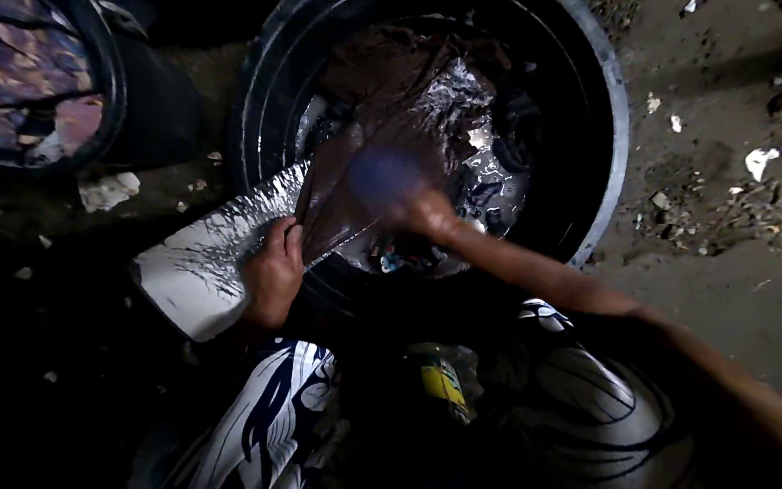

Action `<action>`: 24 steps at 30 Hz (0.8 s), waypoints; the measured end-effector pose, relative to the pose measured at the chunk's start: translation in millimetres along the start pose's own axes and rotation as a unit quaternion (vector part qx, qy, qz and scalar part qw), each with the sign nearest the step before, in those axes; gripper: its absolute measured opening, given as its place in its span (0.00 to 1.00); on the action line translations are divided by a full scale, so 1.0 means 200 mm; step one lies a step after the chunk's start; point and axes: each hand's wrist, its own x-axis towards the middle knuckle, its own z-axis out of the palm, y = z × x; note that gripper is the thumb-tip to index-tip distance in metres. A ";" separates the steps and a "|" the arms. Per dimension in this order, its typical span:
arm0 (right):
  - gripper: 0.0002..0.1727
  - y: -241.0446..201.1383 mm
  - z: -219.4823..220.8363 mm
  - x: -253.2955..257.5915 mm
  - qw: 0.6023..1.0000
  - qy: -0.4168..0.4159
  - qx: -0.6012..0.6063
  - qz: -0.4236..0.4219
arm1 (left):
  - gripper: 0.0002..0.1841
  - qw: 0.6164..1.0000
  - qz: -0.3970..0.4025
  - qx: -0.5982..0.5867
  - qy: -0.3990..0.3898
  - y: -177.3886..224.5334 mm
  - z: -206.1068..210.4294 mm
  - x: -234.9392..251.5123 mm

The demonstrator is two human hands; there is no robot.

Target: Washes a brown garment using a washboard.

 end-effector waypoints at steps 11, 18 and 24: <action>0.29 -0.21 0.18 -0.07 0.993 0.011 0.023 -0.116 | 0.21 0.997 -0.029 -0.075 0.004 -0.01 -0.02 0.01; 0.33 0.48 -0.39 0.07 0.957 0.120 -0.031 0.261 | 0.24 0.992 -0.007 -0.115 -0.044 -0.01 -0.02 0.03; 0.46 0.58 -0.13 -0.10 0.901 0.031 -0.144 0.408 | 0.18 0.967 0.035 -0.246 -0.053 0.03 0.04 0.10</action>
